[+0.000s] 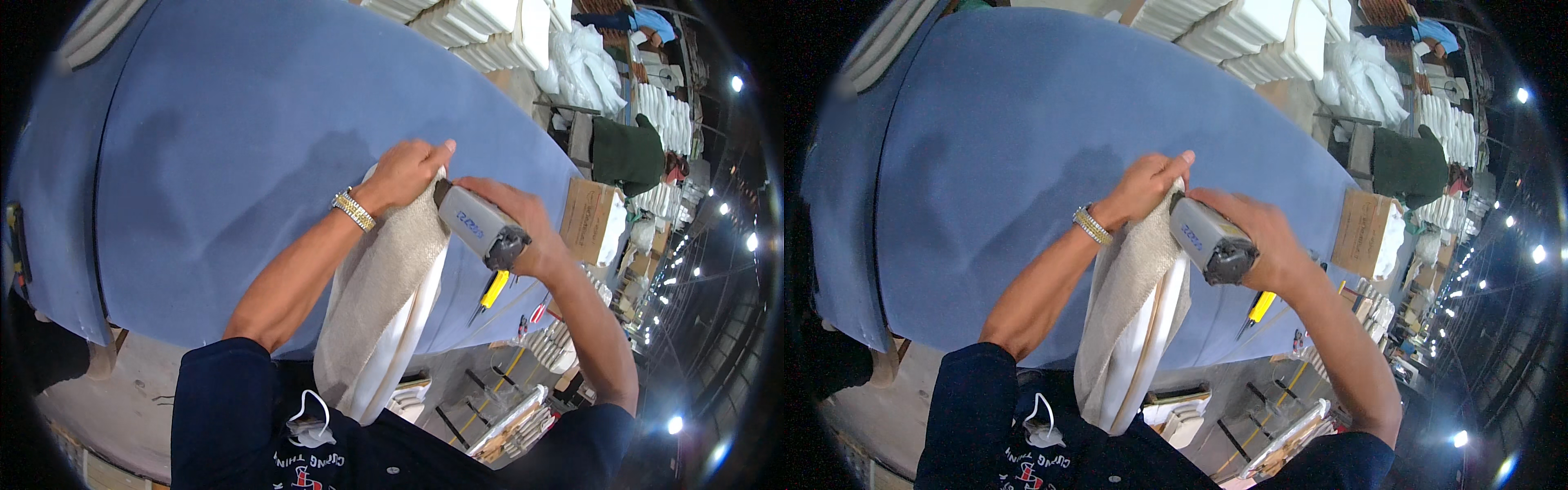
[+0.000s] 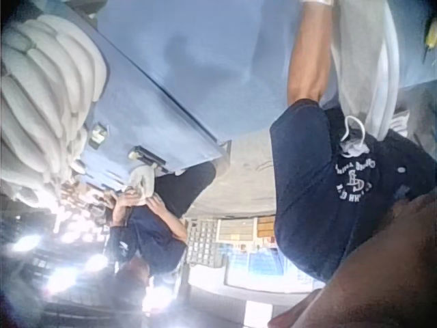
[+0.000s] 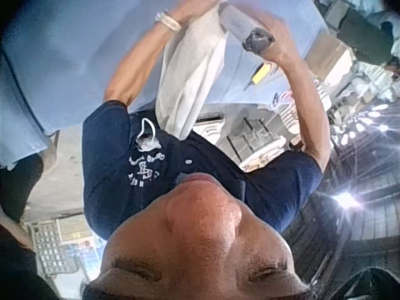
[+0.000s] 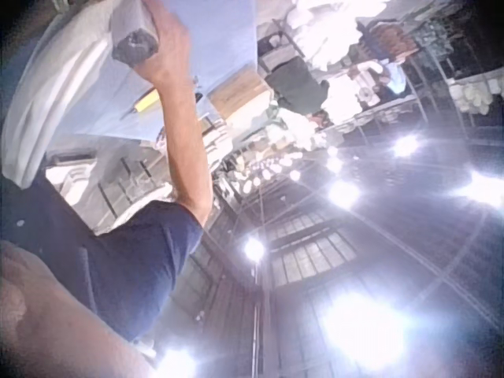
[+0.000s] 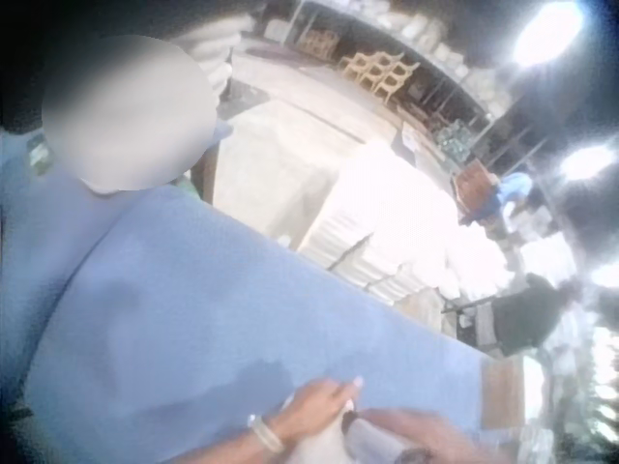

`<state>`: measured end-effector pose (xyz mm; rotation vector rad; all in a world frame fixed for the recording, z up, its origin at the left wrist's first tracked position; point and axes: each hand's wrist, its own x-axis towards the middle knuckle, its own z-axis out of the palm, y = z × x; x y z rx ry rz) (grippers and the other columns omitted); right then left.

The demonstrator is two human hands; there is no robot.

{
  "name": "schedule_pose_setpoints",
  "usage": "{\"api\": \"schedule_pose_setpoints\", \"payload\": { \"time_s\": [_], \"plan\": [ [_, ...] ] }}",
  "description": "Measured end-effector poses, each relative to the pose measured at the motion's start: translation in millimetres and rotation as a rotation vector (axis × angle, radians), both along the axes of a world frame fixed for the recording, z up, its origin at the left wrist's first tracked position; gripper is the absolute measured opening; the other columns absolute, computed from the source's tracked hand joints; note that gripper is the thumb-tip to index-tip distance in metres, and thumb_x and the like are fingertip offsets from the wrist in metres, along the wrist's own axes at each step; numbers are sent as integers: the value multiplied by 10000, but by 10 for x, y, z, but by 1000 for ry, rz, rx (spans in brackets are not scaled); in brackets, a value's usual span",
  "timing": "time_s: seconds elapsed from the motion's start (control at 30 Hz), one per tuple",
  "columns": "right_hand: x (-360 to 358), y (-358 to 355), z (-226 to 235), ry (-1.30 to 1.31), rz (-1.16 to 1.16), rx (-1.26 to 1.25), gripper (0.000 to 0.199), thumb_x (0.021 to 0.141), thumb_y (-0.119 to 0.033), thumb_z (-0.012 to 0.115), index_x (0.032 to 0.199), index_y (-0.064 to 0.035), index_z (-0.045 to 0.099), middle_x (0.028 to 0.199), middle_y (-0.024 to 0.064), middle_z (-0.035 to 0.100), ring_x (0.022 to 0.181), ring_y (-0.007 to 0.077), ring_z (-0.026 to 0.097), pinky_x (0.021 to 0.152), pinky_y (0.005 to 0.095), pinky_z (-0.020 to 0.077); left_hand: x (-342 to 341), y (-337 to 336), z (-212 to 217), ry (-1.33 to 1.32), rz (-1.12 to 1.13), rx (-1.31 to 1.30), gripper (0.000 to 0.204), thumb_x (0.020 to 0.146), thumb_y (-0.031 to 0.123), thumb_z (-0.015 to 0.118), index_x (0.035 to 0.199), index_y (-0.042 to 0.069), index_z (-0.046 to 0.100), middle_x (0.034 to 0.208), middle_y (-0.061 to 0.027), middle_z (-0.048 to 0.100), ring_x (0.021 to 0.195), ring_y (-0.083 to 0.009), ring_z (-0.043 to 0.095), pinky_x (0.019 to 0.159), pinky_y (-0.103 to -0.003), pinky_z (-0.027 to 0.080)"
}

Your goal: The person wraps fabric around foam cushion inserts, folds the edges, and secures them using a staple gun. They trim excess fabric with a utility knife and place finished cushions on a nearby surface.

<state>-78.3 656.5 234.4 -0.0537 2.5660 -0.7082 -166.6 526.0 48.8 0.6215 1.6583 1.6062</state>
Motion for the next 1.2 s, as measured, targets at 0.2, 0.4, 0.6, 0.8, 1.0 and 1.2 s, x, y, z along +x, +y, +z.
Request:
{"api": "schedule_pose_setpoints", "payload": {
  "time_s": [0.2,0.4,0.6,0.8,1.0,1.2],
  "plan": [
    [-242,-138,39,2,36,-30,823,603,-143,857,1372,-120,564,1207,141,693,1064,387,675,914,416,546,-107,-155,45,-62,45,104,685,1055,511,396,778,-38,699,682,-238,640,664,-397,623,738,-482,497],
    [-350,-307,141,-78,30,82,797,611,-118,840,1361,-142,573,1196,142,703,1010,379,699,881,415,568,-125,-162,-69,-72,0,81,707,1058,559,401,770,-15,697,648,-145,620,646,-228,601,712,-400,492],
    [-193,-272,119,-25,-7,131,714,669,-54,795,1350,-129,597,1217,158,697,1058,379,694,901,418,561,-115,-117,-116,-54,-39,103,701,1062,561,373,820,8,729,777,-147,713,727,-266,673,791,-435,520],
    [695,-391,-95,362,-359,93,627,744,-71,780,1344,-60,598,1235,188,687,1114,394,675,947,423,539,-340,-611,400,-50,18,-175,664,970,630,537,1000,-2,741,975,-212,736,945,-320,701,922,-435,513],
    [1970,87,-1628,384,-641,339,579,774,-194,830,1286,0,640,1198,224,687,1080,417,663,953,461,532,-157,-1063,261,-44,220,-535,758,926,595,612,1214,-104,664,1231,-307,676,1217,-391,649,1030,-453,491],
    [2754,126,-2196,427,-922,-315,510,876,-169,756,1335,9,622,1194,187,699,1099,271,666,958,391,523,370,-1598,1896,389,366,-521,590,978,475,579,1116,-92,670,1070,-313,709,1038,-449,701,905,-469,539]
  ]
}}
